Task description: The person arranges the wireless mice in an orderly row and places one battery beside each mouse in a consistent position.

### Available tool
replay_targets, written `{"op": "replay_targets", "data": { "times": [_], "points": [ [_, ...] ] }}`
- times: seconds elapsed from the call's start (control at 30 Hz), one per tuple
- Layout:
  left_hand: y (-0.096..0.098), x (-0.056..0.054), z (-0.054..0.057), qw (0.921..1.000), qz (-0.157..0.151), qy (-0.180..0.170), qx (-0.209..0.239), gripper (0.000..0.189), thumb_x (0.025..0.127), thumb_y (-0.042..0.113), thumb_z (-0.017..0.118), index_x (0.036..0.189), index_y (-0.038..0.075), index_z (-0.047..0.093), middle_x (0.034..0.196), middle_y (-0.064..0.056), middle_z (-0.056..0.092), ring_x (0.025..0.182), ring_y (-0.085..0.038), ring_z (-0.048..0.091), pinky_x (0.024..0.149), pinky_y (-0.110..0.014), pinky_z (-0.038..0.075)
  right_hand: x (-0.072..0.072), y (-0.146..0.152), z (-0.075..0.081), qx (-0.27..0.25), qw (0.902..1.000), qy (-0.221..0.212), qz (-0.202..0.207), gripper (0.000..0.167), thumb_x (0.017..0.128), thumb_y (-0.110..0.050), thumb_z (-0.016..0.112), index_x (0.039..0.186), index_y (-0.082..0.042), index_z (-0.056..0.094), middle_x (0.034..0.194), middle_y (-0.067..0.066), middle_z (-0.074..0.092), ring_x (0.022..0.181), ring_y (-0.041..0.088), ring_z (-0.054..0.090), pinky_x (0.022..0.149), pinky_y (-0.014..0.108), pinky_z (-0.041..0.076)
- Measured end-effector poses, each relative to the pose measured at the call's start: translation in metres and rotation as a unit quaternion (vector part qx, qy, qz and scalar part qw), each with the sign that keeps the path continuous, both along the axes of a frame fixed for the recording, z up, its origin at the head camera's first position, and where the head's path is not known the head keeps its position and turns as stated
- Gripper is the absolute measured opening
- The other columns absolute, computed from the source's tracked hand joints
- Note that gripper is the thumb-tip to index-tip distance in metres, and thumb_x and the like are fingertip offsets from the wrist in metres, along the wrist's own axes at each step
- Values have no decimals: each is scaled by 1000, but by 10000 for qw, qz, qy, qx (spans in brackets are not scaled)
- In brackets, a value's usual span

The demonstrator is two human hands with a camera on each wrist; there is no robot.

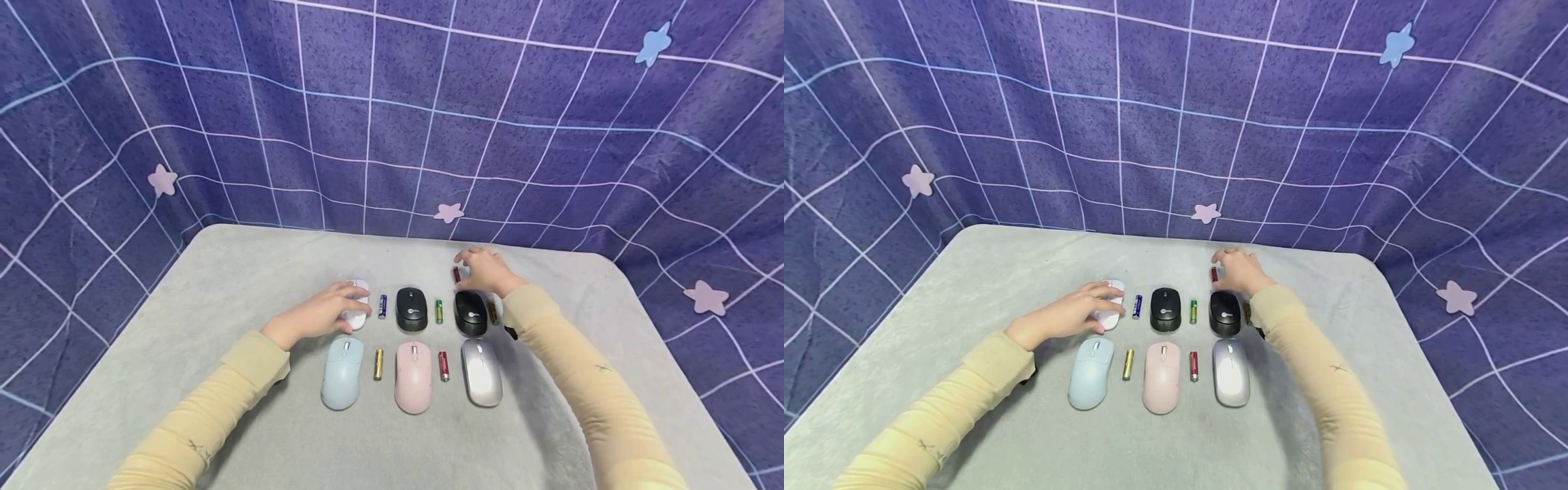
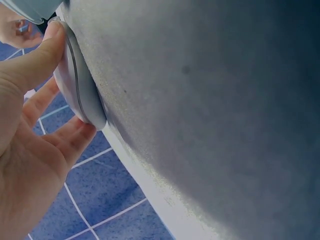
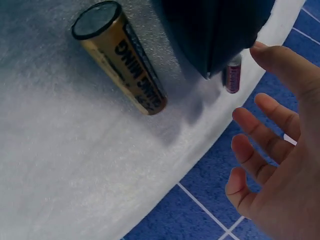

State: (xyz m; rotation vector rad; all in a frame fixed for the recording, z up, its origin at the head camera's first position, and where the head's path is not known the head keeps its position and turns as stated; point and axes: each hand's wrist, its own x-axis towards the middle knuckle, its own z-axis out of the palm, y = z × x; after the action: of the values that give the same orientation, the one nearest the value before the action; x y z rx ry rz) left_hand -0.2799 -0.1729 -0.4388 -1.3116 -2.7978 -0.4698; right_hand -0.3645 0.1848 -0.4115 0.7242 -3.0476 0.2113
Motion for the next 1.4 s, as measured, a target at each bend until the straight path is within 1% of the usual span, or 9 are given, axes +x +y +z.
{"op": "replay_targets", "data": {
  "times": [0.13, 0.23, 0.4, 0.67, 0.83, 1.07, 1.23, 1.4],
  "points": [
    [1, -1, -2, 10000, -14, 65, -45, 49, 72, 21, 77, 119, 13, 65, 138, -16, 50, 132, -44, 35, 111, -57, 26, -1, -1, -4, 28, 9999, -136, -64, 57, 69, -33, 81, 118, -10, 62, 109, 12, 63, 103, 31, 57, 83, 57, 46],
    [2, -1, -1, 10000, -33, 77, 5, 49, 71, 21, 78, 118, 13, 66, 137, -16, 50, 131, -44, 36, 111, -57, 26, -3, -1, -6, 110, 9998, -152, -75, 57, 70, -33, 80, 119, -11, 62, 111, 13, 62, 105, 32, 56, 82, 58, 46],
    [2, 0, 0, 9999, -62, 132, 45, 49, 71, 20, 78, 118, 12, 66, 136, -17, 51, 130, -45, 37, 110, -58, 27, -6, -1, -8, 128, 9997, -190, -64, 56, 69, -32, 80, 118, -10, 61, 108, 12, 63, 103, 32, 57, 81, 57, 46],
    [1, 1, 2, 10000, -9, 34, 35, 51, 72, 19, 78, 120, 11, 65, 138, -17, 49, 131, -45, 35, 110, -58, 26, -13, -1, -12, -5, 9997, -263, 16, 50, 68, -29, 80, 113, -12, 63, 100, 7, 66, 100, 28, 59, 80, 57, 48],
    [1, 1, 3, 10000, -3, -13, 1, 50, 73, 21, 77, 120, 12, 65, 139, -16, 49, 132, -44, 35, 111, -56, 26, -15, -3, -14, -11, 9996, -289, 53, 48, 69, -28, 80, 111, -10, 65, 103, 8, 65, 102, 29, 58, 81, 58, 48],
    [-1, 1, 1, 10000, 3, 32, -34, 50, 73, 21, 77, 121, 12, 64, 139, -16, 49, 132, -45, 35, 111, -57, 26, -16, -5, -15, -13, 9995, -300, 87, 47, 70, -27, 80, 111, -9, 66, 107, 11, 65, 106, 33, 58, 82, 58, 49],
    [-1, 0, 1, 10000, 37, -83, -19, 50, 73, 21, 77, 121, 13, 64, 140, -15, 48, 133, -44, 34, 112, -56, 25, -16, -5, -15, 46, 9995, -282, 105, 48, 69, -28, 80, 110, -9, 66, 104, 10, 66, 103, 32, 59, 81, 57, 49],
    [0, -1, 0, 9999, 63, -91, -49, 49, 74, 22, 77, 121, 14, 65, 140, -14, 48, 134, -42, 33, 112, -55, 25, -16, -4, -15, 77, 9995, -235, 190, 46, 70, -28, 80, 109, -8, 66, 102, 9, 66, 102, 31, 59, 81, 58, 49]
  ]
}}
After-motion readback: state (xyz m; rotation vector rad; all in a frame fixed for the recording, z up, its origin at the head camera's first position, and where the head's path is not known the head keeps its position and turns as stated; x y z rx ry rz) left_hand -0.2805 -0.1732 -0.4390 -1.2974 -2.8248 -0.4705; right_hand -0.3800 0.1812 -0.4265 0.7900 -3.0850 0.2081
